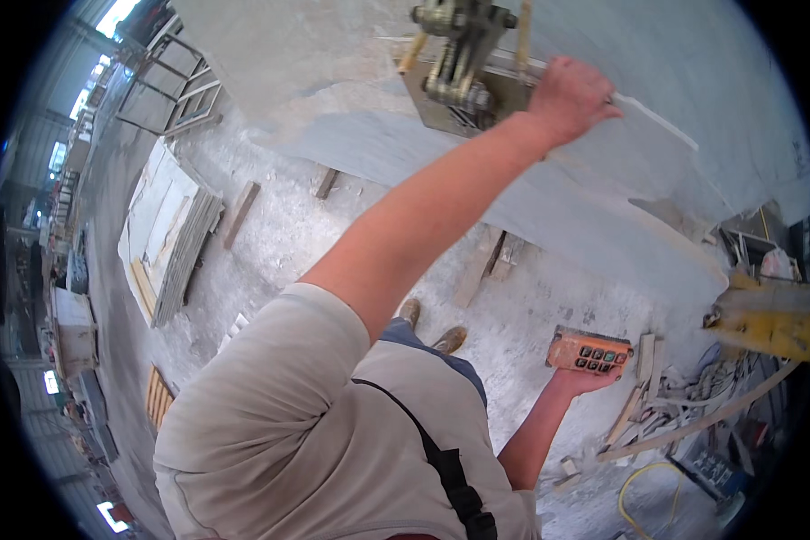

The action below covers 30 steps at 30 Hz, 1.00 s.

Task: The person uses a handheld remote control to operate an overhead crane, lifting a large stone slab from a vertical position and placing it onto a wooden pallet. The person guides the slab with their hands during the lift and placement, then adjusts the camera headstrap.

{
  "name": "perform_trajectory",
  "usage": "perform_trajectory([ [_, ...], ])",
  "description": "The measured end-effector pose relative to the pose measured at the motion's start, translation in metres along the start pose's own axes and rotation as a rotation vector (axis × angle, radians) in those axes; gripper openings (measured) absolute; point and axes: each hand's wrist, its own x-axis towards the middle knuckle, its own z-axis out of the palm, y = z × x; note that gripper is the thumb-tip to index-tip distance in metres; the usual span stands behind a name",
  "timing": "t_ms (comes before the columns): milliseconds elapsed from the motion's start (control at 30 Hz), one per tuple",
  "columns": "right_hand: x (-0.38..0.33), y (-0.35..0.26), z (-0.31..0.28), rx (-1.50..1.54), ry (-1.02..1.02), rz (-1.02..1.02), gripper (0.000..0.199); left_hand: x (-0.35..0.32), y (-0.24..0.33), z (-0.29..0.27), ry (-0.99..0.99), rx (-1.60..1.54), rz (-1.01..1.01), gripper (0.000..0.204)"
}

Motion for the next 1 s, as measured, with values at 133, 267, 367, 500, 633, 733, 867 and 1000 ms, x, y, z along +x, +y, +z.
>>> perform_trajectory([
  [133, 0.002, -0.003, -0.004, -0.060, -0.055, 0.033, 0.046, 0.017, 0.031, 0.019, 0.012, -0.006, -0.027, 0.028],
  [267, -0.013, -0.009, 0.008, -0.072, -0.063, 0.071, 0.046, 0.028, 0.051, 0.035, 0.013, -0.085, -0.063, 0.028],
  [367, -0.008, -0.011, 0.001, -0.059, -0.085, 0.089, 0.043, 0.042, 0.062, 0.036, 0.060, -0.087, -0.048, 0.027],
  [500, -0.018, -0.005, 0.000, -0.042, -0.148, 0.144, 0.042, 0.061, 0.077, 0.017, 0.053, -0.094, -0.022, 0.024],
  [633, -0.020, 0.016, -0.004, -0.139, -0.245, 0.262, 0.043, 0.042, 0.111, -0.031, 0.266, -0.100, 0.194, 0.029],
  [733, -0.025, 0.046, -0.019, -0.264, -0.279, 0.388, 0.040, -0.063, 0.157, -0.072, 0.164, -0.362, 0.315, 0.032],
  [867, -0.054, 0.073, -0.021, -0.409, -0.327, 0.500, 0.035, -0.238, 0.146, -0.198, -0.639, -0.579, 0.061, 0.026],
  [1000, -0.062, 0.107, -0.052, -0.595, -0.497, 0.751, 0.033, -0.455, 0.100, -0.351, -1.096, -0.161, -0.697, 0.028],
])
